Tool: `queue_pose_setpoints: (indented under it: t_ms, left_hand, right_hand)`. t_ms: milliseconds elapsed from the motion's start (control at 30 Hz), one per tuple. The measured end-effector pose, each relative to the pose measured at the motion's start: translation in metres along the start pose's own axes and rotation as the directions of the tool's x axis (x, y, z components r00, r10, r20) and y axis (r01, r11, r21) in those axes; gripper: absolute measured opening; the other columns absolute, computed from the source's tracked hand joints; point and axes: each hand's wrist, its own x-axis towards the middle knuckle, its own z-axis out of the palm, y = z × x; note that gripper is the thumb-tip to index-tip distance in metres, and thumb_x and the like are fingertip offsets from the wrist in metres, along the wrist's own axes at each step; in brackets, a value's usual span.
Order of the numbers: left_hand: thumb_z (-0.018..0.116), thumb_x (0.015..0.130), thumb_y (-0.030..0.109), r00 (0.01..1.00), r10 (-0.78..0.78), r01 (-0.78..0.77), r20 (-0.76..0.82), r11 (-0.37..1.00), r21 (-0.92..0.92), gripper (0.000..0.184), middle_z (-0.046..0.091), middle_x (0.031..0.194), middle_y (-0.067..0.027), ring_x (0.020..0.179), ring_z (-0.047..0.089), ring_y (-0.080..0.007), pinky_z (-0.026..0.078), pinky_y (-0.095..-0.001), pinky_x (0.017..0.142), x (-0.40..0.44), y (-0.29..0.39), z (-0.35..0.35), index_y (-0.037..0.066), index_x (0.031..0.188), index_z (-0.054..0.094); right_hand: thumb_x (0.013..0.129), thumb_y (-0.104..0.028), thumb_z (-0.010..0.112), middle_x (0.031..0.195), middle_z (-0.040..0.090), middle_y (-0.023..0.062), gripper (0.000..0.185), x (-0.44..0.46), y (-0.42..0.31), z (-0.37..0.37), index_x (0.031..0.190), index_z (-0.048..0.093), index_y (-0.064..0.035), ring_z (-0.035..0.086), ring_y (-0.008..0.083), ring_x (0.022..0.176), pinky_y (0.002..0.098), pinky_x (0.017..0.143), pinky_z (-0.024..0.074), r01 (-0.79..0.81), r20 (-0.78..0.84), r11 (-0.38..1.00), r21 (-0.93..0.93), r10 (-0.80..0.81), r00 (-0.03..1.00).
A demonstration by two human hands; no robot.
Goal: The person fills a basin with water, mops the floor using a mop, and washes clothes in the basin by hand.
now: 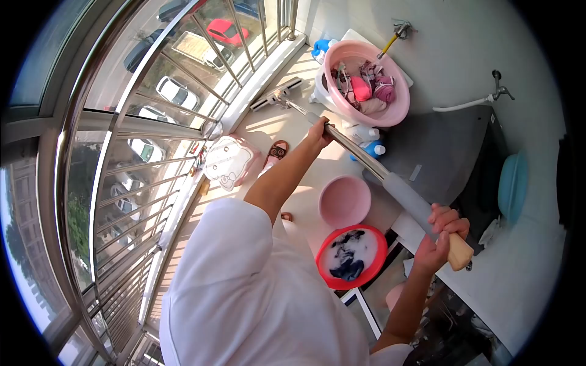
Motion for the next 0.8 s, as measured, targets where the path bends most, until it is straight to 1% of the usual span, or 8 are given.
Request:
queue_pose_setpoints:
  t_ms: [33,167,233,367,433,567,667,800]
  left_hand:
    - [0.055,0.078,0.015,1.000,0.010,-0.007,-0.025,0.995,0.100,0.015,0.056,0.066,-0.0102,0.058,0.057,-0.0234,0.053,-0.0387,0.057,0.020,-0.003,-0.027,0.005,0.085,0.047]
    - [0.056,0.076,0.016,0.993,0.056,-0.016,-0.108,0.940,0.341,0.016,0.055,0.063,-0.0099,0.050,0.055,-0.0236,0.051,-0.0383,0.047,0.001,-0.071,-0.092,0.002,0.081,0.049]
    - [0.057,0.076,0.016,0.994,0.026,0.020,-0.105,0.911,0.412,0.017,0.055,0.063,-0.0106,0.049,0.055,-0.0242,0.051,-0.0395,0.047,-0.025,-0.108,-0.122,0.002,0.082,0.049]
    - [0.056,0.077,0.017,0.971,-0.018,0.129,-0.239,0.879,0.458,0.015,0.053,0.063,-0.0078,0.049,0.055,-0.0218,0.052,-0.0405,0.048,-0.074,-0.189,-0.159,0.004,0.081,0.050]
    - [0.056,0.078,0.018,0.971,-0.097,0.190,-0.217,0.866,0.462,0.014,0.053,0.063,-0.0073,0.051,0.056,-0.0210,0.052,-0.0391,0.050,-0.106,-0.229,-0.169,0.005,0.081,0.051]
    - [0.057,0.079,0.023,0.918,-0.275,0.392,-0.287,0.751,0.532,0.016,0.054,0.063,-0.0052,0.053,0.056,-0.0197,0.052,-0.0344,0.051,-0.164,-0.303,-0.188,0.008,0.079,0.052]
    - [0.057,0.079,0.022,0.862,-0.376,0.507,-0.341,0.655,0.561,0.015,0.054,0.063,-0.0052,0.054,0.056,-0.0190,0.052,-0.0347,0.054,-0.175,-0.325,-0.174,0.008,0.079,0.051]
    - [0.058,0.078,0.021,0.901,-0.332,0.434,-0.280,0.661,0.612,0.014,0.054,0.064,-0.0055,0.056,0.057,-0.0185,0.052,-0.0349,0.056,-0.181,-0.295,-0.151,0.008,0.079,0.051]
  right_hand:
    - [0.077,-0.021,0.056,0.063,0.044,0.0043,0.023,-0.035,0.015,-0.003,0.078,0.037,-0.0087,0.046,0.0159,0.063,0.0389,0.077,0.0415,0.042,0.071,0.999,0.026,-0.044,0.996]
    - [0.079,-0.022,0.057,0.060,0.044,0.0043,0.024,-0.145,0.007,-0.036,0.076,0.036,-0.0088,0.046,0.0161,0.058,0.0392,0.073,0.0427,-0.071,-0.276,0.996,0.057,0.085,0.957]
    - [0.078,-0.019,0.054,0.059,0.043,0.0041,0.021,-0.198,-0.009,-0.066,0.076,0.036,-0.0086,0.046,0.0161,0.057,0.0391,0.072,0.0431,-0.084,-0.283,0.996,0.023,0.087,0.955]
    - [0.076,-0.016,0.050,0.056,0.042,0.0033,0.016,-0.263,-0.057,-0.111,0.076,0.036,-0.0083,0.044,0.0155,0.053,0.0377,0.068,0.0435,-0.135,-0.370,0.991,-0.014,0.121,0.921]
    - [0.078,-0.020,0.050,0.057,0.035,0.0023,0.020,-0.282,-0.093,-0.128,0.073,0.034,-0.0086,0.041,0.0145,0.057,0.0365,0.069,0.0395,-0.215,-0.389,0.975,-0.060,0.175,0.904]
    - [0.076,-0.023,0.050,0.057,0.038,0.0009,0.019,-0.323,-0.160,-0.150,0.074,0.036,-0.0100,0.042,0.0119,0.054,0.0329,0.066,0.0398,-0.309,-0.524,0.934,-0.178,0.176,0.834]
    - [0.077,-0.026,0.049,0.057,0.038,0.0004,0.021,-0.320,-0.176,-0.160,0.073,0.036,-0.0104,0.042,0.0112,0.055,0.0319,0.066,0.0379,-0.299,-0.547,0.929,-0.218,0.138,0.826]
    - [0.076,-0.033,0.051,0.057,0.034,-0.0006,0.027,-0.328,-0.173,-0.147,0.070,0.034,-0.0122,0.038,0.0114,0.059,0.0337,0.068,0.0346,-0.235,-0.505,0.947,-0.219,0.096,0.858]
